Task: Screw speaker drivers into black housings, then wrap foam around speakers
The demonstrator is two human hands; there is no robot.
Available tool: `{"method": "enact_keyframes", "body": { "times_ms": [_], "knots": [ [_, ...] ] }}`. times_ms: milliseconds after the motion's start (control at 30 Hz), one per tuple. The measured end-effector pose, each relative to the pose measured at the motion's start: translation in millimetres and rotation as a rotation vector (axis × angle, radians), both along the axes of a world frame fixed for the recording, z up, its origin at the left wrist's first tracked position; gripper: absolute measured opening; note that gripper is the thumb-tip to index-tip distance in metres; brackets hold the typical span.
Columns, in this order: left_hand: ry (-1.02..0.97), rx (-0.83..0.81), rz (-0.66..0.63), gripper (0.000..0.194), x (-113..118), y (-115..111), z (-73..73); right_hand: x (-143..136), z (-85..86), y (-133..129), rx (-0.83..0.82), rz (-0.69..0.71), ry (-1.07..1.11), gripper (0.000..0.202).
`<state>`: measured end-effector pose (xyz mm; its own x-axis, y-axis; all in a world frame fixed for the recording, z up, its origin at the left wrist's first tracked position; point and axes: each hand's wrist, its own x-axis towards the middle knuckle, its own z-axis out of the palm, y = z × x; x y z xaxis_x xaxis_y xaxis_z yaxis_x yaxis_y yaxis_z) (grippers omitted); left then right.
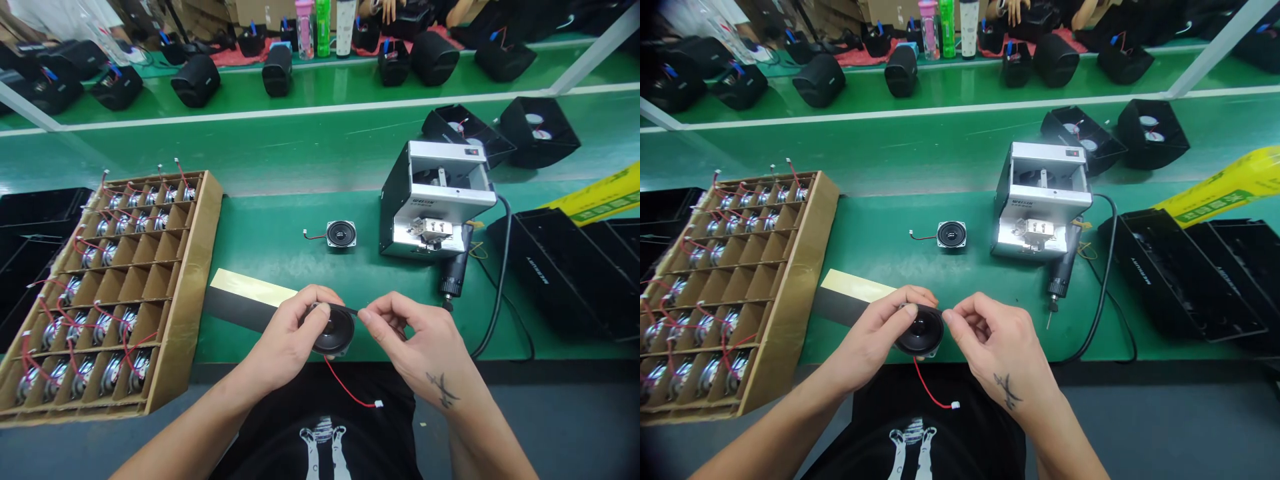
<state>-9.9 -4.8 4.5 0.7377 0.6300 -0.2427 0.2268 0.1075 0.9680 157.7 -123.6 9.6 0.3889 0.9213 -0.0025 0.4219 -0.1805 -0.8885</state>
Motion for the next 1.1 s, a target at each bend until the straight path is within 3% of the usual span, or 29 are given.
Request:
{"method": "enact_keyframes", "body": {
  "times_ms": [667,1100],
  "knots": [
    [-0.027,0.002,0.045,0.016,-1,-7,-4.3,-7,-3.6,-1,0.058,-0.024,-0.009,0.02],
    [-0.035,-0.044,0.108,0.022,3,-9,-1.7,-15,-11.7,-3,0.046,-0.034,0.041,0.025]
  ]
}}
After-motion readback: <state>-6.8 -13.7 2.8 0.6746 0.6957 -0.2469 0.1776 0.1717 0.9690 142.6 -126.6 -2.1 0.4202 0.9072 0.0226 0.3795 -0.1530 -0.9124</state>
